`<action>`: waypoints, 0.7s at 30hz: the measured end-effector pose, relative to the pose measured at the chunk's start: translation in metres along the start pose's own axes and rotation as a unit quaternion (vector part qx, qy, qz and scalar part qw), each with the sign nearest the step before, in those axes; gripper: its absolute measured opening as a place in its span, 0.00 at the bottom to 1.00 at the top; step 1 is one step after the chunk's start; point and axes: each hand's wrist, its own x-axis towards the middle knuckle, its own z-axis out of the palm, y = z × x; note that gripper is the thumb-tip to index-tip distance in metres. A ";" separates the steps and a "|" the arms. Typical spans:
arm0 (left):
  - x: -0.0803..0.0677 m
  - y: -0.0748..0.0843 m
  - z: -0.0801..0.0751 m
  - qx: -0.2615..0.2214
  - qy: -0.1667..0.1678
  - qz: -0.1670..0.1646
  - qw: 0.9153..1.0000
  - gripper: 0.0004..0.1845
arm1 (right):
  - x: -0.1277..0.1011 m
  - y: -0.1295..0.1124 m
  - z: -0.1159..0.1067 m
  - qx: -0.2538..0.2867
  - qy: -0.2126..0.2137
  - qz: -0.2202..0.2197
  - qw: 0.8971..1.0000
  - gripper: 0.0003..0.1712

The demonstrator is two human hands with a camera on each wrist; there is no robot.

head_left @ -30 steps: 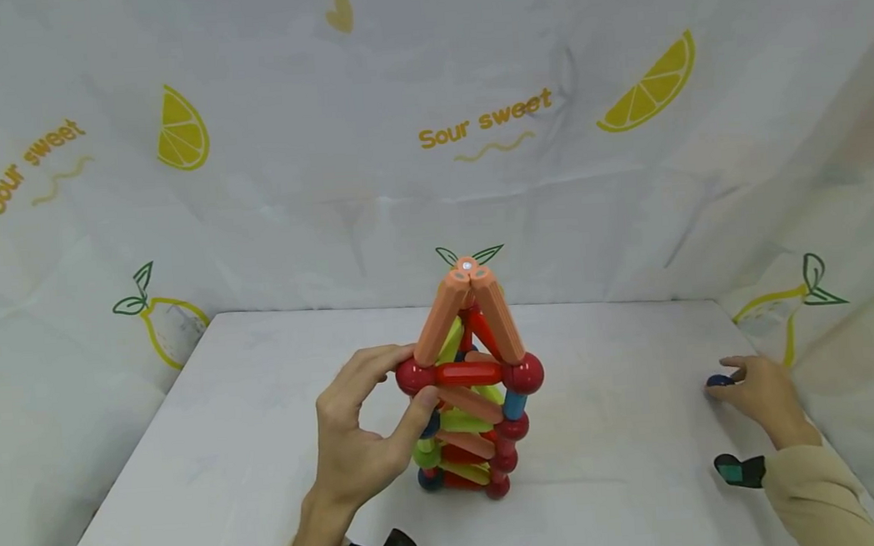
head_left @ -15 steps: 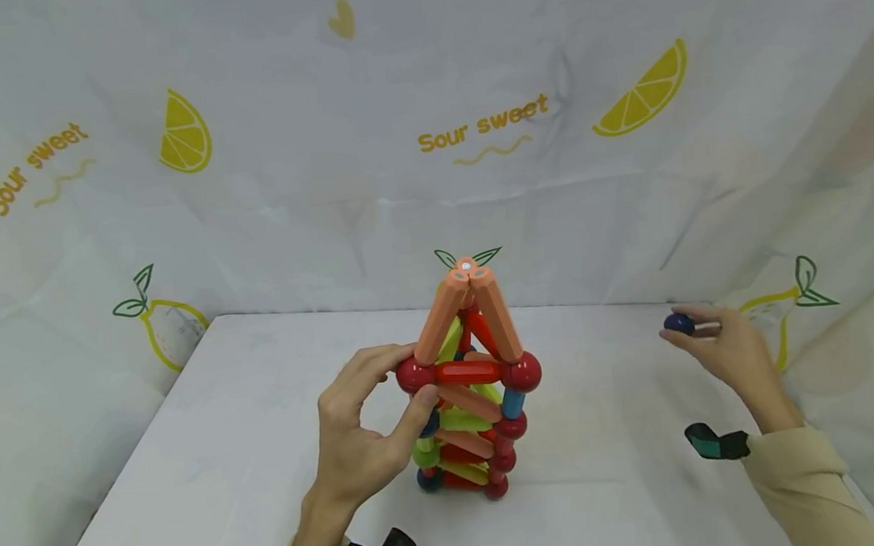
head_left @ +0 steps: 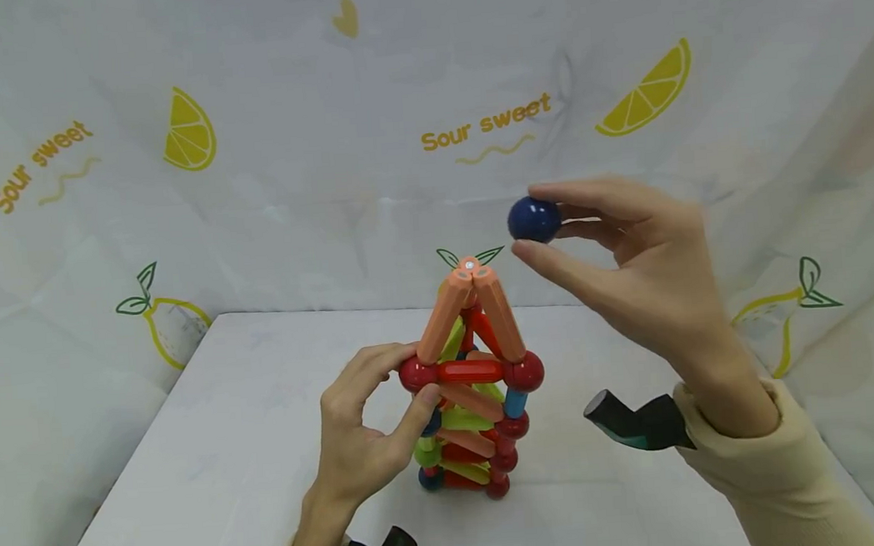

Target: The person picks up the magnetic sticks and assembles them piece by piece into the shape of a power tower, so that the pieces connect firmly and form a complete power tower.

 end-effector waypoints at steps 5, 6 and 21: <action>0.001 0.001 -0.001 0.002 -0.004 -0.005 1.000 0.20 | 0.009 -0.017 0.022 -0.029 -0.051 -0.028 0.998 0.24; 0.001 0.001 -0.001 0.002 -0.004 -0.005 1.000 0.20 | 0.009 -0.018 0.025 -0.036 -0.058 -0.028 0.997 0.24; 0.001 -0.001 -0.001 -0.004 0.003 0.004 1.000 0.22 | -0.002 0.063 0.018 -0.030 -0.118 -0.071 0.990 0.31</action>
